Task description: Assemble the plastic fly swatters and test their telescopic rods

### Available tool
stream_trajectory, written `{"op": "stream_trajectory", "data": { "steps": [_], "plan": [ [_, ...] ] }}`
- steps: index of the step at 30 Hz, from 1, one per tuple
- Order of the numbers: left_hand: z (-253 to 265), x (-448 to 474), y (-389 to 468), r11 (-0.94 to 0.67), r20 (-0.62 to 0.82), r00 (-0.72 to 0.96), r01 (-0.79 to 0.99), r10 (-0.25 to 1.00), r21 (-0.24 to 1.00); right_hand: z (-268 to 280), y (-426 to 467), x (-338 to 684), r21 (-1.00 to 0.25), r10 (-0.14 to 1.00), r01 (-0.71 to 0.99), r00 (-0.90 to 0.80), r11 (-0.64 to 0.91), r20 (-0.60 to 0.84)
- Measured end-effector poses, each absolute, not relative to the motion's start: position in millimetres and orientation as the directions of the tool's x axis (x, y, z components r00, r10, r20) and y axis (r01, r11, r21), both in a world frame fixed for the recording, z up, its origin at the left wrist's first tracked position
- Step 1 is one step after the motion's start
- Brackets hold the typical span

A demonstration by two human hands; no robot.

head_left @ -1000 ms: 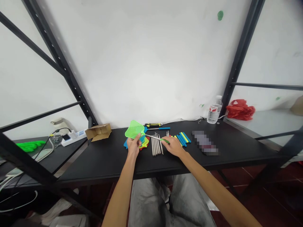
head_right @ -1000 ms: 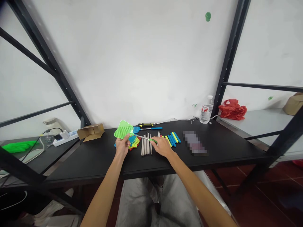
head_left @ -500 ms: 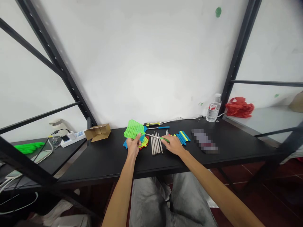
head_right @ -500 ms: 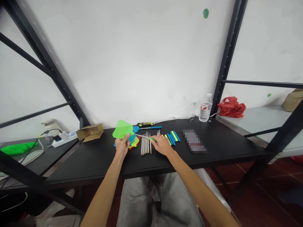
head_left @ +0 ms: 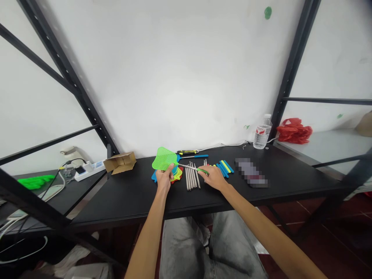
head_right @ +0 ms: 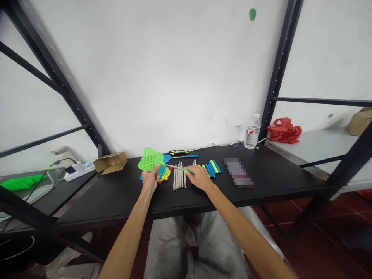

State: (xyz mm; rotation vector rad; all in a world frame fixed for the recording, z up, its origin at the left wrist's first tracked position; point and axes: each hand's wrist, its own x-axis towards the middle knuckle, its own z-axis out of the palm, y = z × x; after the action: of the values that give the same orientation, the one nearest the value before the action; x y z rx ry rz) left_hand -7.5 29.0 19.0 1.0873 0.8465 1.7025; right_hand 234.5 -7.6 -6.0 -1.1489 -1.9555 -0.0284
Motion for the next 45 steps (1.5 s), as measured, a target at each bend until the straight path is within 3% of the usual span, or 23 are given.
{"op": "stream_trajectory", "data": {
  "steps": [45],
  "plan": [
    [19.2, -0.7, 21.6, -0.316, 0.308, -0.077, -0.34, 0.948, 0.886, -4.1, -9.4, 239.3, -0.366, 0.722, 0.723, -0.261, 0.586, 0.641]
  ]
}}
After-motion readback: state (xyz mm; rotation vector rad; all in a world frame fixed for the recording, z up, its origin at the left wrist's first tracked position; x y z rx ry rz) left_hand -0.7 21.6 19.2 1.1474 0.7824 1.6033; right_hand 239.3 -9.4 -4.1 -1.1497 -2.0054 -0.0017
